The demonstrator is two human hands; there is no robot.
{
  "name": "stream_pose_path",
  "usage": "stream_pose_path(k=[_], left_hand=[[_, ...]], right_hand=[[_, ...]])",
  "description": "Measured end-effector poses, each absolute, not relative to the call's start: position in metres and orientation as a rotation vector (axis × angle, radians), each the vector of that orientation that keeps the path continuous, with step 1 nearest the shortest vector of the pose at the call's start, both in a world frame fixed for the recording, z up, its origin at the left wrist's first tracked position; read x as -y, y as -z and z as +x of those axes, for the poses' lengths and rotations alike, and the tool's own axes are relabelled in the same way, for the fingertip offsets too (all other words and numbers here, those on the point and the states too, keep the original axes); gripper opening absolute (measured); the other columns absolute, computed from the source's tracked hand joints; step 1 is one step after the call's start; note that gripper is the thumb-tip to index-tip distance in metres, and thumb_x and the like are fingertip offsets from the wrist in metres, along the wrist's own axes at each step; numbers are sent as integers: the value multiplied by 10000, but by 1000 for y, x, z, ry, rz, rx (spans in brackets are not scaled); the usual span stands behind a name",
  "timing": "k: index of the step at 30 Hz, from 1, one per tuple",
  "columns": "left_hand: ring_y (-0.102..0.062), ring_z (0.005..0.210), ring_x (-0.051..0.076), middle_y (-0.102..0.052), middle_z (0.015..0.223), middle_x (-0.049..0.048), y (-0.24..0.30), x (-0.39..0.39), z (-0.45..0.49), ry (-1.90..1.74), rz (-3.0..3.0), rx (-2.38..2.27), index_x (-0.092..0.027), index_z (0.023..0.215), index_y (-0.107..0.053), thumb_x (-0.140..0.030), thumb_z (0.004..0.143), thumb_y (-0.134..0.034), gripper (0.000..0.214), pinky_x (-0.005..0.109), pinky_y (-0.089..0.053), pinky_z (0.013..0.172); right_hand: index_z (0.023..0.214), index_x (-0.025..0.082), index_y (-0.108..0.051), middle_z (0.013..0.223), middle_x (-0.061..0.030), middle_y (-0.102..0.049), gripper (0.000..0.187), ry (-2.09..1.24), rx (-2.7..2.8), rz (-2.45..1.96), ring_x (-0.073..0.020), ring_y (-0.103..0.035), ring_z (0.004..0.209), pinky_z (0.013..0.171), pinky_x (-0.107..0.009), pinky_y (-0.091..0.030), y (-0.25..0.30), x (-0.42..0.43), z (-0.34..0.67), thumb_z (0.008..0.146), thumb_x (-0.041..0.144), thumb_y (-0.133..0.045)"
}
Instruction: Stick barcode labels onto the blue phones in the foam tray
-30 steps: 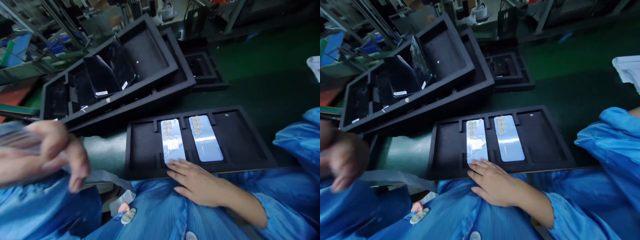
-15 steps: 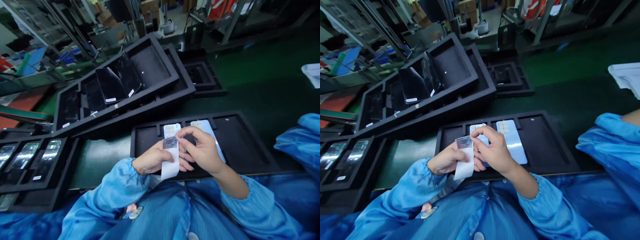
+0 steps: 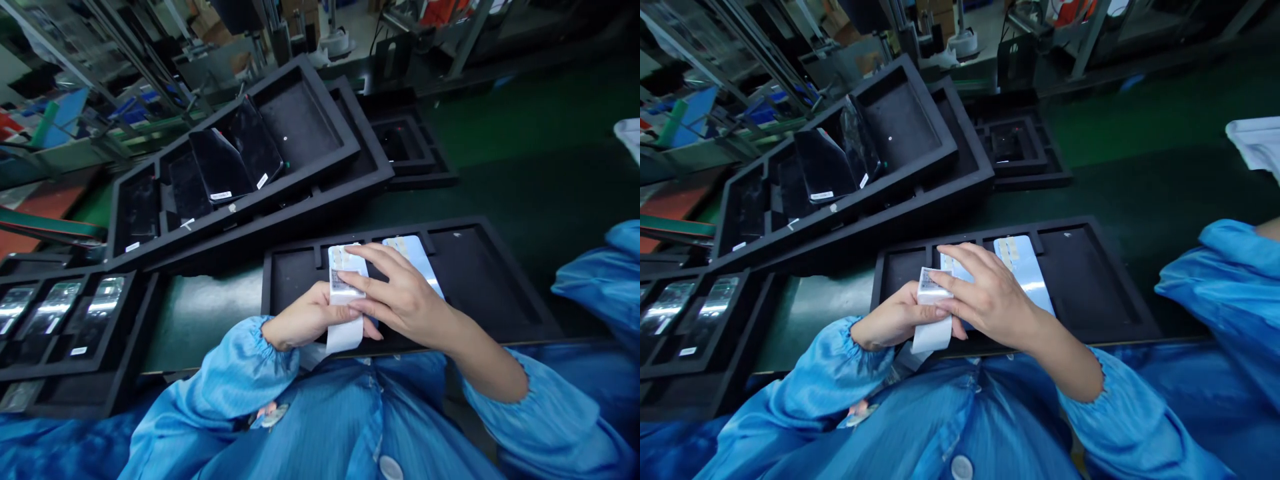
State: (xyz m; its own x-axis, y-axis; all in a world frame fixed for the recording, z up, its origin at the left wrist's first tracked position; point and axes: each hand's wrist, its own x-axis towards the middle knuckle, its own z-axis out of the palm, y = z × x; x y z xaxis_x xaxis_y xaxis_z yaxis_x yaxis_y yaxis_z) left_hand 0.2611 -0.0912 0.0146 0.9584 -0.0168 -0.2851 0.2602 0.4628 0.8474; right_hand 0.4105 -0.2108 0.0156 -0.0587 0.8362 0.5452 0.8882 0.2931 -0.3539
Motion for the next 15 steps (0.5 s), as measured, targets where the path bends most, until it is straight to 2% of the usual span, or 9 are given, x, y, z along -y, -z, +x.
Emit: stream_pose_path(k=[5,9,15], left_hand=[[-555,732,120,-653,799,67,-18,87,264,177,1186,-149,-88,841,-698,-260,873,-560,223,212,-415,728],[-544,723,132,-634,734,53,-18,86,267,159,1270,-130,-97,760,-681,-325,877,-550,288,224,-402,738],[-580,776,165,-616,733,61,-22,82,272,149,1303,-76,-110,757,-676,-335,884,-526,298,252,-419,811]], right_hand=[[1084,121,-635,1118,-129,-558,228,206,1884,-1478,-260,-482,1050,853,-433,-428,-22,212,411,915,240,-539],[1029,112,-652,956,-93,-593,189,164,1865,-1437,-219,-494,915,766,-386,-414,-26,210,410,909,187,-527],[1013,142,-662,917,-71,-585,193,1,1818,-1435,-196,-472,874,735,-360,-374,-26,206,411,921,191,-499]])
